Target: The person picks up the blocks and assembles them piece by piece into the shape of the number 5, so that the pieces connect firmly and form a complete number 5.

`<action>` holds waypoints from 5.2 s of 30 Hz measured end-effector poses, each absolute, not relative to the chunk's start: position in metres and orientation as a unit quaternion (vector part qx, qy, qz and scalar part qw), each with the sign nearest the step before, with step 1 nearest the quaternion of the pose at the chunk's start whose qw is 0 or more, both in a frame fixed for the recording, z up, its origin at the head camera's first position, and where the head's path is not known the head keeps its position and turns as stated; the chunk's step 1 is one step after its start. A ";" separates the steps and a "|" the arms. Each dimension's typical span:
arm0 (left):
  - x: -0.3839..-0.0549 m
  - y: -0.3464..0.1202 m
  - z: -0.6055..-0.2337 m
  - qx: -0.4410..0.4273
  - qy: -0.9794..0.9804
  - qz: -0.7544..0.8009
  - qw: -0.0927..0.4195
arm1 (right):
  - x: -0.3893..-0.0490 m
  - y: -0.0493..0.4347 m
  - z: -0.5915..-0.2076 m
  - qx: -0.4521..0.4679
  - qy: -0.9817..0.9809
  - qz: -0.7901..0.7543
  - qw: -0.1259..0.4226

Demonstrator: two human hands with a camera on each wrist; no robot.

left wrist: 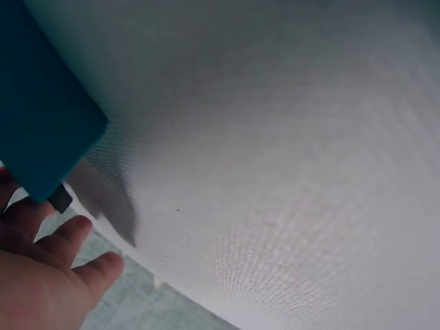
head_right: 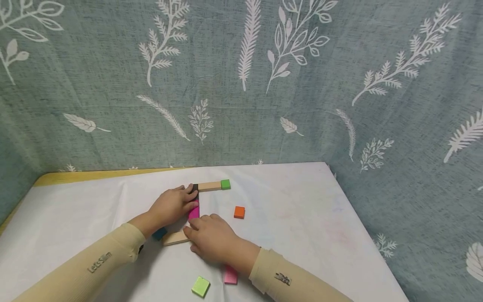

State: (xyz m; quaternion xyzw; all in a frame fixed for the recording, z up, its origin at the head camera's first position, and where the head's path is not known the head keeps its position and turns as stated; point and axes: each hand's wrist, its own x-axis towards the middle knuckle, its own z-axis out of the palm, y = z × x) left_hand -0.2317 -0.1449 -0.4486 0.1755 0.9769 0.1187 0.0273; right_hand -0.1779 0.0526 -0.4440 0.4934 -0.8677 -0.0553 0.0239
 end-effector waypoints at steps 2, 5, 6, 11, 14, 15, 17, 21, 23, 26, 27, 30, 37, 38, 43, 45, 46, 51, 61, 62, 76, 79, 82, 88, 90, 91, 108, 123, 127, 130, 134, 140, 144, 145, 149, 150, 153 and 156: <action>-0.231 -0.145 -0.450 0.174 0.977 0.119 0.030 | -0.173 0.054 -0.444 0.512 -0.856 -0.060 0.036; -0.231 -0.145 -0.450 0.173 0.977 0.118 0.031 | -0.168 0.056 -0.445 0.540 -0.837 -0.072 0.050; -0.230 -0.146 -0.451 0.172 0.977 0.119 0.032 | -0.167 0.056 -0.445 0.549 -0.830 -0.080 0.052; -0.228 -0.147 -0.451 0.162 0.978 0.126 0.039 | -0.163 0.056 -0.446 0.569 -0.813 -0.124 0.019; -0.228 -0.146 -0.452 0.156 0.977 0.137 0.050 | -0.162 0.059 -0.444 0.566 -0.816 -0.120 -0.005; -0.228 -0.146 -0.452 0.153 0.977 0.141 0.054 | -0.161 0.061 -0.442 0.565 -0.817 -0.112 -0.004; -0.228 -0.145 -0.452 0.149 0.976 0.145 0.059 | -0.160 0.064 -0.440 0.566 -0.819 -0.096 0.009; -0.227 -0.145 -0.452 0.143 0.977 0.145 0.067 | -0.164 0.073 -0.439 0.558 -0.824 -0.079 0.059; -0.227 -0.145 -0.452 0.144 0.977 0.145 0.066 | -0.169 0.079 -0.441 0.546 -0.830 -0.086 0.068; -0.227 -0.145 -0.453 0.147 0.976 0.145 0.063 | -0.176 0.088 -0.443 0.525 -0.844 -0.094 0.051; -0.227 -0.145 -0.453 0.147 0.976 0.147 0.063 | -0.178 0.090 -0.442 0.517 -0.850 -0.091 0.041; -0.227 -0.145 -0.454 0.148 0.976 0.145 0.061 | -0.179 0.093 -0.439 0.503 -0.861 -0.064 0.039; -0.226 -0.145 -0.450 0.147 0.976 0.151 0.058 | -0.149 0.074 -0.436 0.564 -0.824 -0.046 0.013; -0.226 -0.144 -0.449 0.147 0.976 0.151 0.057 | -0.144 0.072 -0.437 0.569 -0.820 -0.058 0.002; -0.227 -0.143 -0.449 0.151 0.975 0.152 0.061 | -0.141 0.077 -0.437 0.546 -0.833 -0.082 -0.035; -0.228 -0.143 -0.449 0.152 0.974 0.155 0.065 | -0.146 0.083 -0.435 0.531 -0.843 -0.078 -0.040; -0.228 -0.143 -0.449 0.152 0.974 0.156 0.067 | -0.148 0.085 -0.433 0.522 -0.848 -0.077 -0.042; -0.227 -0.148 -0.449 0.143 0.975 0.152 0.071 | -0.155 0.078 -0.427 0.412 -0.909 -0.053 -0.010; -0.227 -0.149 -0.452 0.147 0.975 0.157 0.062 | -0.166 0.050 -0.434 0.323 -0.941 -0.100 -0.028; -0.227 -0.148 -0.452 0.147 0.974 0.157 0.064 | -0.172 0.056 -0.436 0.351 -0.931 -0.095 -0.035; -0.228 -0.143 -0.452 0.142 0.975 0.159 0.068 | -0.210 0.098 -0.452 0.472 -0.872 0.001 -0.126; -0.227 -0.142 -0.452 0.142 0.974 0.160 0.071 | -0.212 0.105 -0.453 0.482 -0.867 0.017 -0.127; -0.227 -0.141 -0.451 0.149 0.974 0.157 0.068 | -0.218 0.117 -0.450 0.466 -0.873 0.040 -0.135; -0.226 -0.142 -0.451 0.146 0.976 0.148 0.067 | -0.244 0.128 -0.436 0.435 -0.886 0.055 -0.153; -0.226 -0.143 -0.451 0.145 0.976 0.148 0.070 | -0.251 0.126 -0.433 0.429 -0.886 0.049 -0.167; -0.225 -0.143 -0.451 0.144 0.976 0.149 0.072 | -0.254 0.124 -0.433 0.424 -0.888 0.045 -0.174; -0.224 -0.147 -0.450 0.139 0.975 0.153 0.078 | -0.224 0.080 -0.440 0.246 -0.967 0.012 -0.064; -0.227 -0.146 -0.453 0.140 0.975 0.160 0.067 | -0.210 0.049 -0.444 0.123 -0.987 -0.087 -0.055; -0.227 -0.146 -0.452 0.141 0.975 0.159 0.068 | -0.211 0.050 -0.445 0.132 -0.987 -0.073 -0.059; -0.226 -0.146 -0.452 0.141 0.974 0.160 0.071 | -0.212 0.051 -0.445 0.135 -0.987 -0.057 -0.068; -0.226 -0.146 -0.454 0.142 0.975 0.157 0.070 | -0.211 0.051 -0.446 0.145 -0.985 -0.036 -0.088; -0.226 -0.145 -0.454 0.141 0.975 0.158 0.066 | -0.210 0.049 -0.446 0.161 -0.982 -0.025 -0.097; -0.226 -0.145 -0.454 0.139 0.975 0.158 0.066 | -0.210 0.049 -0.446 0.159 -0.982 -0.025 -0.100; -0.226 -0.145 -0.455 0.138 0.975 0.158 0.066 | -0.210 0.049 -0.446 0.159 -0.982 -0.024 -0.101; -0.226 -0.145 -0.455 0.138 0.976 0.157 0.067 | -0.212 0.052 -0.445 0.156 -0.982 -0.012 -0.106; -0.226 -0.144 -0.455 0.138 0.976 0.156 0.069 | -0.213 0.053 -0.444 0.156 -0.982 -0.006 -0.105; -0.227 -0.143 -0.453 0.141 0.975 0.156 0.073 | -0.215 0.059 -0.440 0.155 -0.983 0.017 -0.099; -0.227 -0.142 -0.451 0.141 0.975 0.154 0.077 | -0.216 0.067 -0.435 0.157 -0.982 0.035 -0.098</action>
